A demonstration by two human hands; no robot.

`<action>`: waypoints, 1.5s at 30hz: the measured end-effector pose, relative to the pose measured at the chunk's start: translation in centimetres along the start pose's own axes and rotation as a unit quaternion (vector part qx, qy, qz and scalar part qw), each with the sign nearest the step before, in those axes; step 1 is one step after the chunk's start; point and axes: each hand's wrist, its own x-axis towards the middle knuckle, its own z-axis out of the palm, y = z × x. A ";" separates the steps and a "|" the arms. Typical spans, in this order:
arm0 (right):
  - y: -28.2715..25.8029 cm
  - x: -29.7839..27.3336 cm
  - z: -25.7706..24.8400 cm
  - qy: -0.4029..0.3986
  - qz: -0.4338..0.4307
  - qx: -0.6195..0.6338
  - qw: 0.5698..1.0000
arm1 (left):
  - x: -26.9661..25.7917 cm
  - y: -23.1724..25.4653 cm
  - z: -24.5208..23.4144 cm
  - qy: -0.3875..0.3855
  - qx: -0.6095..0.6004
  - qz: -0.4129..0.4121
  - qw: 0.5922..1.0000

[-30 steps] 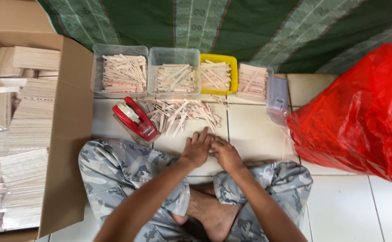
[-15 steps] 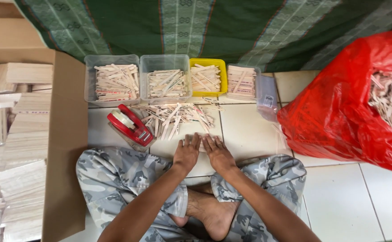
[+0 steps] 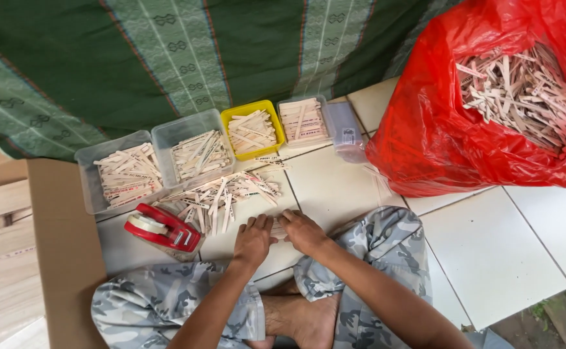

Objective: The person sorts wooden sticks by hand from a pile, aligning them into groups and checking them individually.

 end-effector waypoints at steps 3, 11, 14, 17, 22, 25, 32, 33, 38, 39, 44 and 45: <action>-0.5 0.4 -0.7 -0.040 0.033 0.056 0.997 | 0.1 1.3 -4.5 -0.031 0.004 0.010 0.999; -1.0 1.6 -1.7 -0.124 0.084 0.004 0.989 | 12.5 5.6 -8.6 0.044 -0.008 0.067 0.997; 0.8 2.9 3.4 -0.088 0.089 0.049 0.991 | 16.8 8.9 -11.3 0.123 0.048 0.127 0.983; 2.6 4.1 4.9 -0.033 0.090 0.089 0.991 | 20.2 11.2 -12.7 0.188 0.112 0.141 0.965; 2.9 3.8 2.7 -0.049 0.109 0.089 0.989 | 25.0 13.5 -9.7 0.227 0.156 0.146 0.950; 1.7 3.6 1.2 -0.069 0.099 0.086 0.989 | 26.5 12.7 -9.2 0.245 0.134 0.151 0.948; -0.2 2.9 -2.2 -0.116 0.069 0.048 0.990 | 19.5 9.7 -12.9 0.358 -0.551 0.153 0.738; -0.7 2.8 -2.1 -0.121 0.061 0.024 0.991 | 16.8 8.5 -13.4 0.362 -0.637 0.111 0.671; -1.9 2.3 -4.6 -0.098 0.054 0.042 0.993 | 6.5 -0.8 -9.1 0.367 -0.698 -0.121 0.603; -2.1 2.0 -4.4 -0.080 0.060 0.026 0.995 | 4.2 -2.2 -7.9 0.346 -0.691 -0.182 0.608; -1.4 1.8 -2.6 -0.012 0.006 0.004 1.000 | 1.0 -8.2 1.3 0.342 -0.663 -0.281 0.604; -1.5 1.6 -2.8 -0.005 0.008 0.009 1.000 | 0.2 -8.3 1.8 0.328 -0.630 -0.298 0.638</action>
